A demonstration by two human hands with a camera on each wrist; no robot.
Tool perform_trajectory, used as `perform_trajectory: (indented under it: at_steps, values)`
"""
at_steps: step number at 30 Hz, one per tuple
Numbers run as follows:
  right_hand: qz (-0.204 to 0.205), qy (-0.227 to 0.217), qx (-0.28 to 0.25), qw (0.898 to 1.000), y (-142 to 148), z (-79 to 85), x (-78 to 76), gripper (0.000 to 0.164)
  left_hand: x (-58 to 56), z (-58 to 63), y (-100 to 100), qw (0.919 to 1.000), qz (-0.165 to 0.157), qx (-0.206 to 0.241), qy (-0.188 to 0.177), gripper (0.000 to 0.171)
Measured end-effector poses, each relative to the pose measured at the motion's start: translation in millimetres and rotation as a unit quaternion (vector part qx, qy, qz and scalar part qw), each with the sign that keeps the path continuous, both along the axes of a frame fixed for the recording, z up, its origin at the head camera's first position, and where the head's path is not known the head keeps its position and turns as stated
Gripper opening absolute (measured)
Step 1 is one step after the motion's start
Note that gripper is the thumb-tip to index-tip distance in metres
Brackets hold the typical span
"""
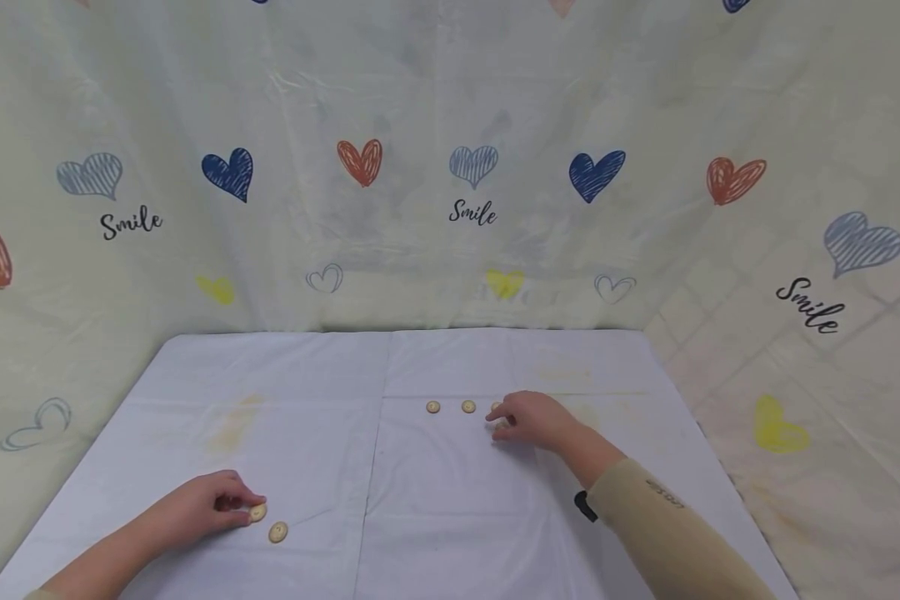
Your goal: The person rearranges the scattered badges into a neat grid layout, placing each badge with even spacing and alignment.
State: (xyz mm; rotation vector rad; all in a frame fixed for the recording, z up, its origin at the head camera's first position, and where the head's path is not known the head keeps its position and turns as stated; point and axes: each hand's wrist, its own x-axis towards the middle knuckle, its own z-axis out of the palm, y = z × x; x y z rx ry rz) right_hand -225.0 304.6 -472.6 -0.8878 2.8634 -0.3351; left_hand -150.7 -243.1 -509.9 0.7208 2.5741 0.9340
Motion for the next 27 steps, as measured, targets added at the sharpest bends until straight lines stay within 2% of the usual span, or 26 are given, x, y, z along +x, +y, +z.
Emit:
perform_trajectory:
  at_steps: [12, 17, 27]
  values:
    - [0.045, -0.007, -0.026, 0.999, -38, 7.2, 6.4, 0.029, 0.5, 1.9, 1, 1.0, 0.002, -0.001, -0.005, 0.026]
    - [0.046, -0.023, -0.022, 0.998, -55, 5.2, 6.8, 0.03, 0.1, 2.1, 2, 1.0, 0.001, -0.004, -0.004, 0.027]
    - [0.116, -0.053, -0.025, 0.992, -135, 7.7, 11.3, 0.031, -0.8, 0.5, 1, 1.0, -0.001, -0.006, -0.005, 0.026]
